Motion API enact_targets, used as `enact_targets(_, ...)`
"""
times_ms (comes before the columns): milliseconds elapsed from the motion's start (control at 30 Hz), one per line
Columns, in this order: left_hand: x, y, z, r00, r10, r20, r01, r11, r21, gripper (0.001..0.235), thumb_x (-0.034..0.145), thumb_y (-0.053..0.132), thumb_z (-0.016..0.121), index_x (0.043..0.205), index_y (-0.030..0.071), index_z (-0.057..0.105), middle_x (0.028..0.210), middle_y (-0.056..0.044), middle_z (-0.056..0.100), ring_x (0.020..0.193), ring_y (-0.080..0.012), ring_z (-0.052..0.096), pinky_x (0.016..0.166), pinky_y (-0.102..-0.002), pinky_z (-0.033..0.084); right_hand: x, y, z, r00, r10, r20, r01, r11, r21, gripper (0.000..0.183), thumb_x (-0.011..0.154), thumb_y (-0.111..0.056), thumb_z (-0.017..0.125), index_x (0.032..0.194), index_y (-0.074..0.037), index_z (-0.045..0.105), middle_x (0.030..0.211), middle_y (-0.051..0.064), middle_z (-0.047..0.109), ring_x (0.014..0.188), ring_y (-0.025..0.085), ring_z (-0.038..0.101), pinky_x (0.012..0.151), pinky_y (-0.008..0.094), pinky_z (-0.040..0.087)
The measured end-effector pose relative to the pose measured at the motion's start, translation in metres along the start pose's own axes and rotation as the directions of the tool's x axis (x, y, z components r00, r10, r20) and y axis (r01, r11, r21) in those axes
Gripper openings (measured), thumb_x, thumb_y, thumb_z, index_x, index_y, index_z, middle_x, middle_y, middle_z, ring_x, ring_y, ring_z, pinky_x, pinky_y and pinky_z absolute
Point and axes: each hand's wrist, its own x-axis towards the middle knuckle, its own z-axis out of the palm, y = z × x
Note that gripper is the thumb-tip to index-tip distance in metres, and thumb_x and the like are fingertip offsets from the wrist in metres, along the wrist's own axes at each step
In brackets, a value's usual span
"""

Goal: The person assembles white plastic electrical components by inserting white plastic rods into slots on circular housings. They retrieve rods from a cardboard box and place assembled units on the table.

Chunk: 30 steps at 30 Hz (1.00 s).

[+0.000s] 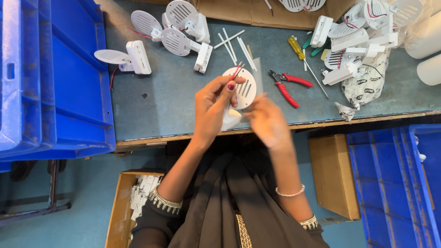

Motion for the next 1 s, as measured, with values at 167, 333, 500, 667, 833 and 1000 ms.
enact_targets(167, 0.015, -0.005, -0.001, 0.999, 0.042, 0.018, -0.045, 0.963, 0.267, 0.023, 0.107, 0.016, 0.058, 0.116, 0.0, 0.074, 0.088, 0.0, 0.067, 0.073, -0.0046, 0.052, 0.066, -0.022, 0.046, -0.017, -0.065, -0.006, 0.959, -0.218, 0.179, 0.204, 0.975, 0.092, 0.02, 0.112, -0.017, 0.068, 0.122, 0.0, 0.063, 0.103, 0.005, 0.062, 0.097, 0.016, 0.058, 0.084, 0.03, 0.046)
enact_targets(333, 0.017, -0.014, 0.006, 0.985, 0.151, 0.078, -0.168, 0.935, 0.314, 0.022, 0.11, 0.017, 0.056, 0.117, 0.001, 0.07, 0.093, -0.001, 0.069, 0.084, -0.004, 0.06, 0.074, -0.023, 0.05, -0.011, -0.073, 0.033, 0.974, -0.222, 0.045, 0.226, 0.968, -0.109, 0.021, 0.101, -0.017, 0.065, 0.118, -0.005, 0.063, 0.109, 0.008, 0.067, 0.104, 0.02, 0.064, 0.09, 0.031, 0.051)
enact_targets(500, 0.017, -0.015, 0.006, 0.99, 0.096, 0.105, -0.128, 0.926, 0.356, 0.022, 0.109, 0.018, 0.055, 0.108, 0.002, 0.07, 0.082, -0.001, 0.062, 0.074, -0.0055, 0.052, 0.066, -0.024, 0.044, 0.0, -0.07, 0.06, 0.963, -0.238, 0.127, 0.251, 0.964, -0.093, 0.016, 0.101, -0.013, 0.067, 0.114, -0.006, 0.059, 0.113, 0.008, 0.069, 0.109, 0.018, 0.067, 0.094, 0.031, 0.054)
enact_targets(667, 0.017, -0.015, 0.004, 0.984, 0.125, 0.129, -0.162, 0.924, 0.346, 0.023, 0.109, 0.019, 0.055, 0.105, 0.002, 0.07, 0.084, -0.001, 0.063, 0.076, -0.0061, 0.053, 0.068, -0.025, 0.045, 0.01, -0.069, 0.067, 0.907, -0.37, 0.203, 0.411, 0.882, -0.229, 0.018, 0.106, -0.011, 0.072, 0.12, -0.001, 0.065, 0.107, 0.006, 0.068, 0.099, 0.014, 0.066, 0.094, 0.027, 0.055)
enact_targets(833, 0.016, -0.015, 0.003, 0.981, 0.133, 0.138, -0.174, 0.921, 0.349, 0.022, 0.109, 0.019, 0.055, 0.106, 0.002, 0.07, 0.083, -0.002, 0.062, 0.075, -0.0067, 0.054, 0.068, -0.025, 0.046, 0.012, -0.07, 0.075, 0.916, -0.353, 0.188, 0.399, 0.843, -0.362, 0.018, 0.103, -0.012, 0.072, 0.114, 0.002, 0.068, 0.099, 0.007, 0.07, 0.091, 0.014, 0.068, 0.088, 0.028, 0.058)
enact_targets(1000, 0.015, -0.015, 0.002, 0.982, 0.126, 0.144, -0.169, 0.921, 0.352, 0.022, 0.109, 0.02, 0.056, 0.105, 0.003, 0.07, 0.084, -0.003, 0.064, 0.074, -0.0082, 0.055, 0.066, -0.026, 0.046, 0.008, -0.07, 0.078, 0.916, -0.342, 0.21, 0.4, 0.825, -0.4, 0.018, 0.104, -0.012, 0.071, 0.115, 0.002, 0.068, 0.099, 0.008, 0.071, 0.092, 0.014, 0.069, 0.088, 0.028, 0.058)
